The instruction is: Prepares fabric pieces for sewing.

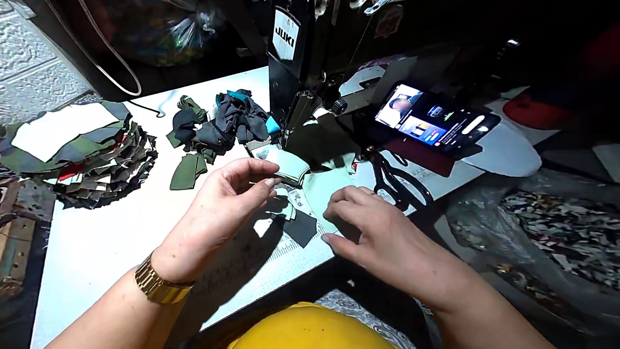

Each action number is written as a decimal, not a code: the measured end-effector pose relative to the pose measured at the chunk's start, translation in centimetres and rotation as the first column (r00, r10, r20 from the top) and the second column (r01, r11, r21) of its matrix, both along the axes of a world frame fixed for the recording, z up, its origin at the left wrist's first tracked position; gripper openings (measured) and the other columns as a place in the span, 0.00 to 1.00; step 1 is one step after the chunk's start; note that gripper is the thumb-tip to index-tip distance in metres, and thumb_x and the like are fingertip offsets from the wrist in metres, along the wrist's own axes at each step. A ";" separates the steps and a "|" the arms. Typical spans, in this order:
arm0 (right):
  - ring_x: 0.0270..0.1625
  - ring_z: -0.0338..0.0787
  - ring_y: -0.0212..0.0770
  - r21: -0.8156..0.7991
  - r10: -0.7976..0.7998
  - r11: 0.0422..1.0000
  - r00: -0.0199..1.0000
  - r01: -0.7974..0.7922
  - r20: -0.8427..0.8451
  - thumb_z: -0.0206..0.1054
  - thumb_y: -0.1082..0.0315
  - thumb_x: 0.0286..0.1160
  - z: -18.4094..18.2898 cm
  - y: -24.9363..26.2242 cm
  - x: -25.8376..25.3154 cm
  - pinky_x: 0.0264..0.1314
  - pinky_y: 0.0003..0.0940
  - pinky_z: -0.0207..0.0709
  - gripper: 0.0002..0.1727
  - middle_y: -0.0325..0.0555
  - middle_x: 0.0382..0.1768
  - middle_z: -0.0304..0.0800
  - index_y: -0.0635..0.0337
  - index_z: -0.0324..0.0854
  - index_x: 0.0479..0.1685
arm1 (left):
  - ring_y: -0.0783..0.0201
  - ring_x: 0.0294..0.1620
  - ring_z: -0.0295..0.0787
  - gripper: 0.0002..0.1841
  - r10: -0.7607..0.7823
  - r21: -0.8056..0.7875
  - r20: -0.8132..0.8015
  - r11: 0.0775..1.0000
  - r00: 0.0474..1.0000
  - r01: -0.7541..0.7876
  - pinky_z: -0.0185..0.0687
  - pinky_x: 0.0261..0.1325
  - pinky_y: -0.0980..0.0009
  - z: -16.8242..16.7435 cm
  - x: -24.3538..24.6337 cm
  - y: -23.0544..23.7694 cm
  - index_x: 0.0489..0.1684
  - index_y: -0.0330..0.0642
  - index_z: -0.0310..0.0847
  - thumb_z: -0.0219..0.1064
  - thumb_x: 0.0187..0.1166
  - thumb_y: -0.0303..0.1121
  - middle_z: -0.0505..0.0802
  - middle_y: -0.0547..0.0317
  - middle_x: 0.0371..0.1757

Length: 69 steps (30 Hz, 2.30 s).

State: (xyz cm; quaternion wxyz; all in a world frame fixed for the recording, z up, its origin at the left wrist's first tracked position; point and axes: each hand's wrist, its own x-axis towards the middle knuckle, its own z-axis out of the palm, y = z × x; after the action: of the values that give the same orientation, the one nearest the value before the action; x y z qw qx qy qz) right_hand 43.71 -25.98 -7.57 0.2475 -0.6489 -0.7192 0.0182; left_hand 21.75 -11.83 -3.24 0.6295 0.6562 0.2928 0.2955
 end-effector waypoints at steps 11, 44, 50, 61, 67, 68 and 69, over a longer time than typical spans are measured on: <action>0.46 0.89 0.25 0.100 -0.094 0.985 0.923 0.140 -0.373 0.63 0.71 0.72 -1.0 -0.4 0.5 0.46 0.20 0.86 0.09 0.36 0.48 0.91 0.54 0.89 0.42 | 0.64 0.48 0.94 0.11 -0.074 0.186 0.018 0.980 0.997 0.069 0.92 0.55 0.69 -1.6 -0.7 -0.8 0.58 0.38 0.85 0.64 0.83 0.24 0.94 0.56 0.51; 0.39 0.87 0.25 0.100 -0.073 0.967 0.634 0.233 -0.770 0.56 0.71 0.78 -0.5 0.1 3.3 0.40 0.22 0.81 0.08 0.33 0.42 0.90 0.50 0.80 0.39 | 0.66 0.43 0.94 0.09 -0.127 0.254 -0.033 0.958 0.991 0.131 0.92 0.48 0.73 -2.4 -0.6 -1.6 0.56 0.42 0.87 0.66 0.82 0.27 0.95 0.60 0.47; 0.47 0.91 0.30 0.153 0.147 0.981 0.062 0.119 -0.987 0.42 0.67 0.91 2.5 0.4 2.0 0.56 0.32 0.88 0.17 0.38 0.41 0.89 0.51 0.79 0.44 | 0.63 0.52 0.94 0.13 -0.131 0.166 -0.014 0.977 0.991 0.131 0.92 0.55 0.70 -2.3 -0.5 -1.9 0.61 0.43 0.85 0.67 0.81 0.29 0.94 0.57 0.55; 0.60 0.93 0.46 0.015 0.088 0.992 -0.606 0.124 -0.790 0.45 0.60 0.93 3.3 0.3 -4.2 0.64 0.48 0.88 0.21 0.55 0.53 0.91 0.61 0.82 0.57 | 0.59 0.43 0.97 0.06 -0.205 -0.443 0.175 0.857 0.963 0.263 0.92 0.53 0.69 -0.8 -0.3 -3.2 0.51 0.32 0.81 0.62 0.86 0.23 0.96 0.44 0.42; 0.66 0.90 0.43 0.058 0.111 0.992 -0.558 0.112 -0.822 0.44 0.53 0.93 3.3 0.4 -4.1 0.69 0.47 0.85 0.21 0.50 0.60 0.88 0.55 0.78 0.64 | 0.61 0.39 0.98 0.05 -0.200 -0.502 0.158 0.827 0.967 0.253 0.93 0.49 0.71 -0.4 -0.5 -3.1 0.48 0.32 0.81 0.63 0.86 0.25 0.96 0.44 0.40; 0.66 0.90 0.43 0.084 0.128 0.991 -0.536 0.107 -0.834 0.48 0.54 0.93 3.3 0.4 -4.1 0.69 0.46 0.85 0.20 0.49 0.60 0.89 0.55 0.79 0.64 | 0.61 0.39 0.98 0.05 -0.205 -0.500 0.155 0.827 0.966 0.255 0.93 0.48 0.71 -0.4 -0.5 -3.1 0.48 0.33 0.81 0.63 0.86 0.26 0.96 0.44 0.39; 0.65 0.91 0.43 0.110 0.144 0.989 -0.507 0.096 -0.850 0.51 0.55 0.92 3.2 0.3 -4.0 0.69 0.46 0.86 0.18 0.50 0.58 0.90 0.56 0.81 0.62 | 0.61 0.39 0.98 0.04 -0.207 -0.498 0.154 0.828 0.966 0.257 0.93 0.48 0.72 -0.4 -0.5 -3.1 0.47 0.33 0.81 0.63 0.86 0.26 0.96 0.45 0.39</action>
State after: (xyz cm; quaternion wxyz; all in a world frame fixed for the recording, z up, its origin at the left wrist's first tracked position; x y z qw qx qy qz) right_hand 39.70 -25.64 -4.42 0.7902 -0.2689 -0.1557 0.5282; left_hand 21.27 -14.95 -3.62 0.8256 0.4807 0.2494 0.1584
